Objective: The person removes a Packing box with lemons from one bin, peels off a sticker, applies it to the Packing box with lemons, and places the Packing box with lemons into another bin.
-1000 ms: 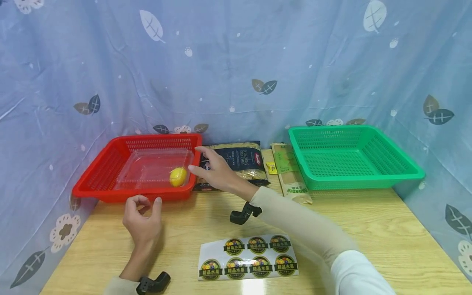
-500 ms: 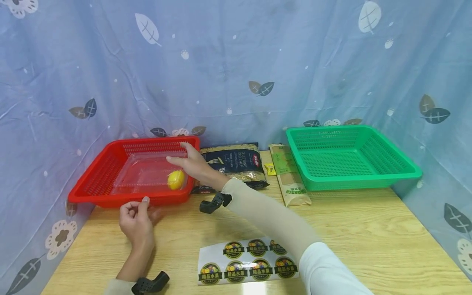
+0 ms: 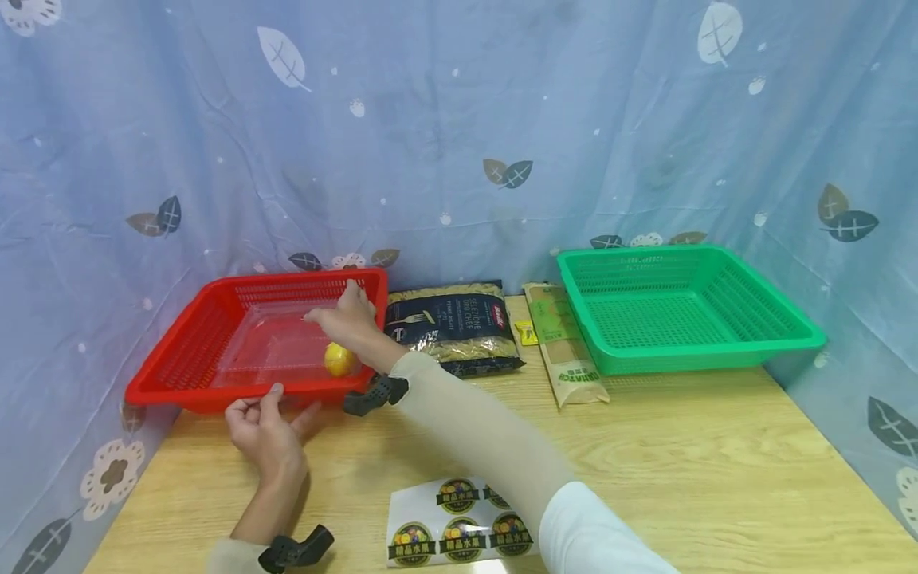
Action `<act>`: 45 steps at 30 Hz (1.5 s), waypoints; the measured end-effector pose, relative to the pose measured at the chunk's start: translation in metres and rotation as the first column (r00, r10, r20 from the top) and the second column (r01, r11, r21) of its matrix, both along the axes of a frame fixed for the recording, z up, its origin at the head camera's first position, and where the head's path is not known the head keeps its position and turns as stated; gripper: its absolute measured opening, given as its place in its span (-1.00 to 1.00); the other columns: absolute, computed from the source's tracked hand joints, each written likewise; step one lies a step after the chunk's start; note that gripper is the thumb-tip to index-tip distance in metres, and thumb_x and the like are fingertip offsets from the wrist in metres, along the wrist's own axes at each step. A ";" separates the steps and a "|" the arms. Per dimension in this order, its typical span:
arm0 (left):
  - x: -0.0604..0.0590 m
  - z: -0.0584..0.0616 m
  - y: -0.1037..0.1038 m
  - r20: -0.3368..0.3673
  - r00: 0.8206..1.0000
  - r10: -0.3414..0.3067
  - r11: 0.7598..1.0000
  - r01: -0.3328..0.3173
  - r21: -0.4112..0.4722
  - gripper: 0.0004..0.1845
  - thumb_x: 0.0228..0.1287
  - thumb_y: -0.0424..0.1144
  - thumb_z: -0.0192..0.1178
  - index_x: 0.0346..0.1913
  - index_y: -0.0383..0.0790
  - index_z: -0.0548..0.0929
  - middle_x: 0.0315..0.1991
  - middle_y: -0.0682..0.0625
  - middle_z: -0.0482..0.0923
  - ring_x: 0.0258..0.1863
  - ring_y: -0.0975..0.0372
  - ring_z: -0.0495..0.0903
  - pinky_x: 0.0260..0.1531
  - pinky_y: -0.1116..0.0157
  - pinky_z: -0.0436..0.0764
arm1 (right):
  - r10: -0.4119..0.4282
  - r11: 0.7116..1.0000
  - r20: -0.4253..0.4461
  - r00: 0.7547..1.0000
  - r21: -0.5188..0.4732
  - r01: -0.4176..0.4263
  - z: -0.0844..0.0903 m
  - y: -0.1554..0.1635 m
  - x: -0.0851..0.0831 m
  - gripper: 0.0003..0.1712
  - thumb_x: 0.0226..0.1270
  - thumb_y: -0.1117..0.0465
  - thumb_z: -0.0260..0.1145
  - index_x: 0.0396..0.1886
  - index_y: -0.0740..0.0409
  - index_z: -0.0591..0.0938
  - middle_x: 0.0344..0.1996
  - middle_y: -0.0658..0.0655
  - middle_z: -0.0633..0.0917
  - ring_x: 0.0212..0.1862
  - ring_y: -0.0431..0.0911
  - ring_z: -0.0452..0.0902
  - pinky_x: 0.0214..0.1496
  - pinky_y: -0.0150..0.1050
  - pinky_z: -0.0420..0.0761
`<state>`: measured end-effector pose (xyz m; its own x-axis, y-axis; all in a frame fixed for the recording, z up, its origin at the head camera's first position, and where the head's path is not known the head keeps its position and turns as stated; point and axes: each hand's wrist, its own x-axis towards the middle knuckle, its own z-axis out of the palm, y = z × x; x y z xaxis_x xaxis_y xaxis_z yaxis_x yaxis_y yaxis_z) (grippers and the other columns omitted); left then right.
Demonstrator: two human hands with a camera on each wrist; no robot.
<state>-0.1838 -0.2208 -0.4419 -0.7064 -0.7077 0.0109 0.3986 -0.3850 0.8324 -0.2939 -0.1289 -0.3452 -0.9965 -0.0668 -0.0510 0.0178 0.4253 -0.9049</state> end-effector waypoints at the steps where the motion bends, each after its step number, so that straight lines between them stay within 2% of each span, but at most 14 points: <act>1: 0.000 0.001 0.000 -0.020 1.000 0.006 1.000 -0.006 0.020 -0.69 0.39 -0.37 0.25 -0.04 -0.29 0.29 -0.18 -0.13 0.44 -0.31 0.15 0.60 -0.57 0.13 0.73 | -0.007 1.000 0.008 1.000 0.009 0.007 0.000 -0.003 -0.001 0.00 0.19 -0.07 0.45 0.55 0.00 0.19 0.47 0.02 0.35 0.45 0.01 0.21 0.45 0.01 0.36; 6: 0.002 0.005 -0.001 -0.128 0.991 0.029 0.993 -0.014 0.115 -0.66 0.33 -0.50 0.25 -0.04 -0.36 0.29 -0.17 -0.17 0.45 -0.25 0.14 0.56 -0.55 0.11 0.74 | -0.037 0.998 0.056 0.998 0.056 0.034 0.000 -0.017 -0.002 0.01 0.22 -0.13 0.40 0.57 0.03 0.16 0.52 0.07 0.27 0.51 0.03 0.15 0.52 0.01 0.26; 10: 0.003 0.007 -0.003 -0.192 0.981 0.027 0.991 -0.001 0.135 -0.63 0.29 -0.56 0.25 -0.01 -0.45 0.28 -0.15 -0.23 0.45 -0.22 0.10 0.58 -0.52 0.08 0.74 | -0.018 0.993 0.068 0.997 0.119 0.010 -0.003 -0.022 -0.002 0.03 0.20 -0.09 0.41 0.56 0.08 0.14 0.50 0.12 0.27 0.51 0.07 0.14 0.51 0.07 0.26; 13: 0.003 0.007 -0.003 -0.199 0.980 0.020 0.991 0.007 0.134 -0.60 0.27 -0.58 0.27 0.01 -0.48 0.27 -0.13 -0.27 0.45 -0.20 0.08 0.61 -0.51 0.07 0.74 | 0.015 0.977 0.066 0.998 0.209 -0.028 -0.009 -0.022 -0.003 0.05 0.21 -0.05 0.37 0.59 0.13 0.10 0.50 0.15 0.27 0.50 0.08 0.14 0.52 0.04 0.24; 16: 0.004 0.008 -0.002 -0.175 0.984 0.000 0.992 0.022 0.122 -0.58 0.28 -0.55 0.27 0.05 -0.48 0.27 -0.08 -0.30 0.46 -0.18 0.06 0.64 -0.49 0.08 0.74 | 0.027 0.953 0.048 0.998 0.301 -0.041 -0.016 -0.023 -0.005 0.06 0.20 -0.02 0.35 0.61 0.15 0.07 0.50 0.16 0.28 0.49 0.10 0.16 0.53 -0.05 0.22; 19: 0.003 0.009 0.000 -0.151 0.988 -0.031 0.992 0.049 0.118 -0.57 0.32 -0.52 0.26 0.10 -0.44 0.26 0.01 -0.31 0.46 -0.17 0.06 0.67 -0.46 0.10 0.75 | 0.018 0.933 -0.003 1.000 0.359 -0.015 -0.024 -0.025 -0.009 -0.06 0.15 -0.02 0.38 0.48 0.16 0.22 0.32 0.11 0.42 0.33 0.08 0.28 0.43 -0.12 0.33; 23: 0.002 0.011 0.002 -0.136 0.989 -0.064 0.987 0.083 0.140 -0.57 0.36 -0.49 0.24 0.13 -0.41 0.26 0.08 -0.30 0.46 -0.23 0.09 0.69 -0.43 0.13 0.76 | 0.023 0.937 -0.054 0.998 0.349 -0.003 -0.030 -0.026 -0.012 -0.20 0.12 0.00 0.43 0.31 0.06 0.29 0.11 0.06 0.47 0.26 0.06 0.32 0.37 -0.11 0.34; 27: 0.004 0.012 0.002 -0.145 0.986 -0.083 0.979 0.108 0.171 -0.60 0.36 -0.49 0.23 0.10 -0.38 0.25 0.06 -0.25 0.46 -0.29 0.13 0.67 -0.41 0.16 0.76 | 0.025 0.955 -0.041 0.999 0.296 -0.011 -0.031 -0.026 -0.013 -0.07 0.10 0.00 0.50 0.39 0.05 0.22 0.31 0.11 0.40 0.41 0.09 0.29 0.52 -0.04 0.22; 30: 0.004 0.013 0.002 -0.147 0.984 -0.096 0.974 0.123 0.188 -0.61 0.37 -0.50 0.22 0.08 -0.36 0.25 0.04 -0.24 0.45 -0.34 0.14 0.66 -0.41 0.18 0.77 | 0.005 0.973 -0.007 1.000 0.231 -0.003 -0.031 -0.026 -0.012 0.06 0.05 0.02 0.55 0.46 0.04 0.15 0.50 0.18 0.25 0.49 0.14 0.23 0.56 -0.02 0.20; 32: 0.004 0.013 0.001 -0.153 0.983 -0.102 0.970 0.133 0.205 -0.61 0.36 -0.50 0.23 0.08 -0.35 0.25 0.02 -0.23 0.45 -0.39 0.14 0.66 -0.41 0.17 0.77 | -0.008 0.978 0.019 1.000 0.209 0.004 -0.031 -0.027 -0.011 0.13 0.04 0.02 0.57 0.51 0.04 0.10 0.52 0.20 0.22 0.50 0.15 0.22 0.55 -0.02 0.22; 38: 0.004 0.014 -0.002 -0.192 0.976 -0.106 0.957 0.153 0.248 -0.57 0.29 -0.53 0.30 0.02 -0.35 0.25 -0.13 -0.23 0.47 -0.52 0.11 0.62 -0.43 0.15 0.77 | -0.026 0.968 0.066 0.998 0.251 0.008 -0.027 -0.029 -0.006 0.07 -0.01 -0.10 0.59 0.41 -0.04 0.18 0.28 0.15 0.39 0.32 0.12 0.37 0.33 0.00 0.47; 42: 0.005 0.013 -0.003 -0.183 0.977 -0.114 0.958 0.157 0.239 -0.53 0.27 -0.51 0.32 0.07 -0.38 0.25 -0.09 -0.25 0.49 -0.51 0.10 0.64 -0.40 0.15 0.77 | -0.021 0.974 0.086 0.996 0.225 0.002 -0.027 -0.029 -0.005 0.03 0.01 -0.07 0.58 0.41 -0.08 0.21 0.32 0.17 0.36 0.27 0.12 0.42 0.32 0.01 0.49; 45: 0.007 0.011 -0.002 -0.163 0.979 -0.119 0.963 0.154 0.222 -0.51 0.30 -0.49 0.31 0.12 -0.37 0.25 -0.04 -0.26 0.48 -0.50 0.11 0.66 -0.37 0.16 0.76 | -0.018 0.984 0.090 0.996 0.177 0.002 -0.028 -0.028 -0.005 -0.09 0.09 -0.01 0.54 0.38 -0.10 0.25 0.30 0.19 0.38 0.21 0.11 0.44 0.32 0.01 0.48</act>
<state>-0.1771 -0.2231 -0.4307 -0.7995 -0.5999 -0.0314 0.4396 -0.6198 0.6501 -0.2984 -0.1571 -0.3731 -0.9877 -0.0390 -0.1513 0.1013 0.5775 -0.8101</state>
